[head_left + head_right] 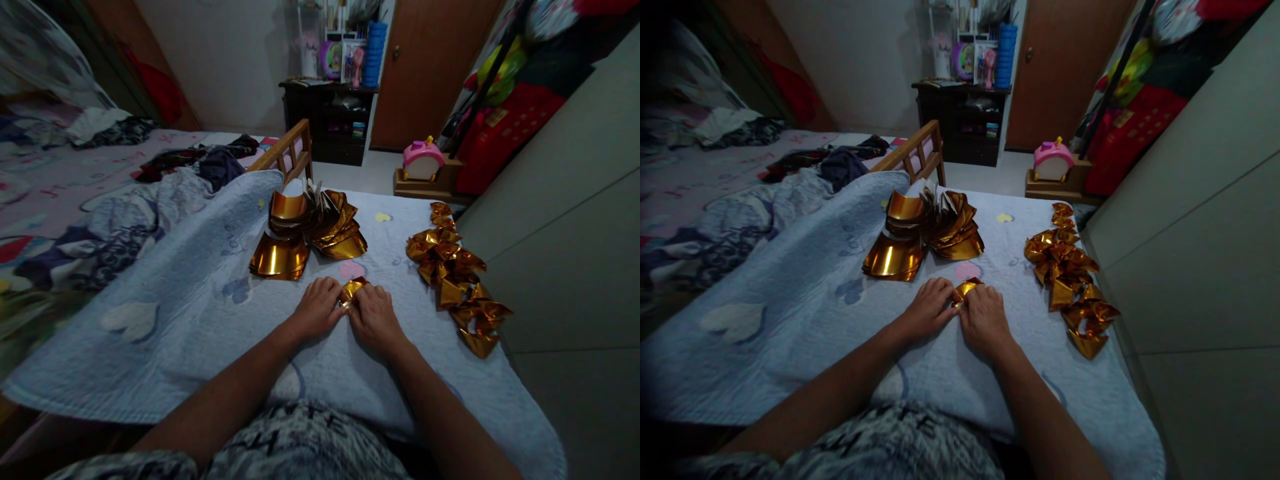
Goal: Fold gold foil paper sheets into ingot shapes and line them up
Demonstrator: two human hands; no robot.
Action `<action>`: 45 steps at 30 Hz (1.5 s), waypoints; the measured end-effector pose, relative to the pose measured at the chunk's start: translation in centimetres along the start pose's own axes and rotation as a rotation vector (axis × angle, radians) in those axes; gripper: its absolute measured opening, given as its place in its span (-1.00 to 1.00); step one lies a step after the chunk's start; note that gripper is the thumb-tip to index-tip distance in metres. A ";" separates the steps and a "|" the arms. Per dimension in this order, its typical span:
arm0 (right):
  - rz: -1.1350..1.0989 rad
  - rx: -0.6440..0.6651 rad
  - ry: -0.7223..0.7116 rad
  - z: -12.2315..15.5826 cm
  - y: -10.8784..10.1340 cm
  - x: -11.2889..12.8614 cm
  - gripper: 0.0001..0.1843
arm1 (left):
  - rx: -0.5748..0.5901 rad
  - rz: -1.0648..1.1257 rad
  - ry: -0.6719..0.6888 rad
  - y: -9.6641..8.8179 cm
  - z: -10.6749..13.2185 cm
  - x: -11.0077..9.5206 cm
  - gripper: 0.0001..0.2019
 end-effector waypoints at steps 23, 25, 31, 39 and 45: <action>-0.015 0.035 0.076 0.7 -0.7 -2.4 -0.44 | -0.005 0.003 -0.015 0.0 0.1 0.0 -0.83; -0.050 0.028 0.068 0.8 -0.7 -2.8 -0.41 | -0.008 0.011 -0.013 0.0 0.1 0.0 -0.83; -0.270 -0.162 0.063 0.6 -1.5 -4.1 -0.71 | -0.031 0.026 0.013 0.0 0.2 0.1 -0.85; -0.229 -0.253 0.010 -0.6 -0.6 -3.8 -0.71 | -0.091 0.126 0.083 0.0 0.1 0.3 -0.90; -0.272 -0.195 -0.018 -0.7 -0.4 -4.2 -0.74 | -0.237 0.235 0.069 -0.2 -0.2 1.0 -0.88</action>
Point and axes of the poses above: each hand's wrist, its own z-axis away from the middle knuckle, its own y-axis out of the palm, x = y × z, the point moved 5 cm from there along -z, towards the middle knuckle, and after that the axes turned 6 degrees about -y, right-handed, at the moved point
